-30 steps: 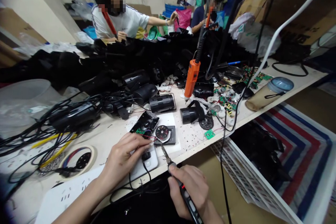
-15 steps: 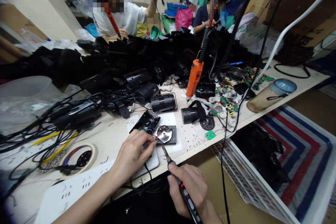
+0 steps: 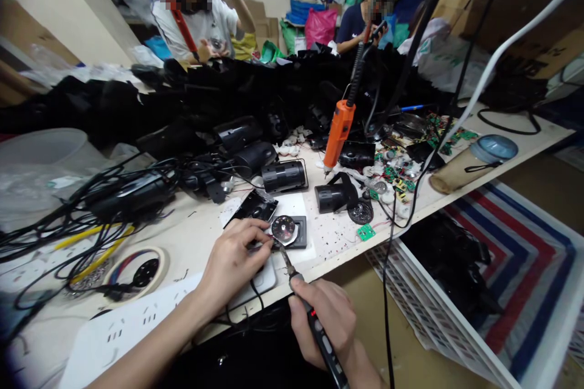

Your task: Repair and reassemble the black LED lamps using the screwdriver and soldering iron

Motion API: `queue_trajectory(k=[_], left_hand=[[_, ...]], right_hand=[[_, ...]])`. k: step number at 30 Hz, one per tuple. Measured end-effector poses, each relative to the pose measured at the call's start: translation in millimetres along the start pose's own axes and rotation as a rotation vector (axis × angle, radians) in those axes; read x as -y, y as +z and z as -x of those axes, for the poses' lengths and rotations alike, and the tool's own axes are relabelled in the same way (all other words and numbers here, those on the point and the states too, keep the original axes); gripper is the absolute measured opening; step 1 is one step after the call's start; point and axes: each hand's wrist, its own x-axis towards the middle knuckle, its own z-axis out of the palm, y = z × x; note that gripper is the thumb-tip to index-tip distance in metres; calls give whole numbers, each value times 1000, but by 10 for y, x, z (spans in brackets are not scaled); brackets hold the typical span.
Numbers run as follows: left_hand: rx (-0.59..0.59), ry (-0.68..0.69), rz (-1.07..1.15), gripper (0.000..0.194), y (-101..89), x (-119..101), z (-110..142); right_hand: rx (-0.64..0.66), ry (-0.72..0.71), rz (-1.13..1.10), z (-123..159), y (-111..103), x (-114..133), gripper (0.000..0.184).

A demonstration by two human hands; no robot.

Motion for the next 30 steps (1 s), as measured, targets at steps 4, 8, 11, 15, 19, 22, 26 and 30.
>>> queue_trajectory(k=[4, 8, 11, 15, 19, 22, 26, 30], left_hand=[[0, 3, -1, 14, 11, 0, -3], [-1, 7, 3, 14, 19, 11, 0], [-3, 11, 1, 14, 23, 15, 1], [-7, 19, 5, 15, 24, 10, 1], [-19, 29, 13, 15, 26, 9, 1], [-18, 28, 15, 15, 27, 13, 3], [-19, 30, 16, 15, 24, 16, 14], [-23, 27, 14, 15, 21, 14, 11]], right_hand=[[-6, -13, -11, -59, 1, 28, 28], [44, -21, 10, -111, -19, 57, 28], [39, -20, 20, -93, -4, 46, 26], [15, -22, 33, -54, 31, 18, 24], [50, -24, 29, -68, 31, 24, 26], [52, -24, 12, -88, 24, 38, 27], [69, -11, -4, -97, 26, 46, 28], [52, -9, -4, -95, 35, 47, 27]])
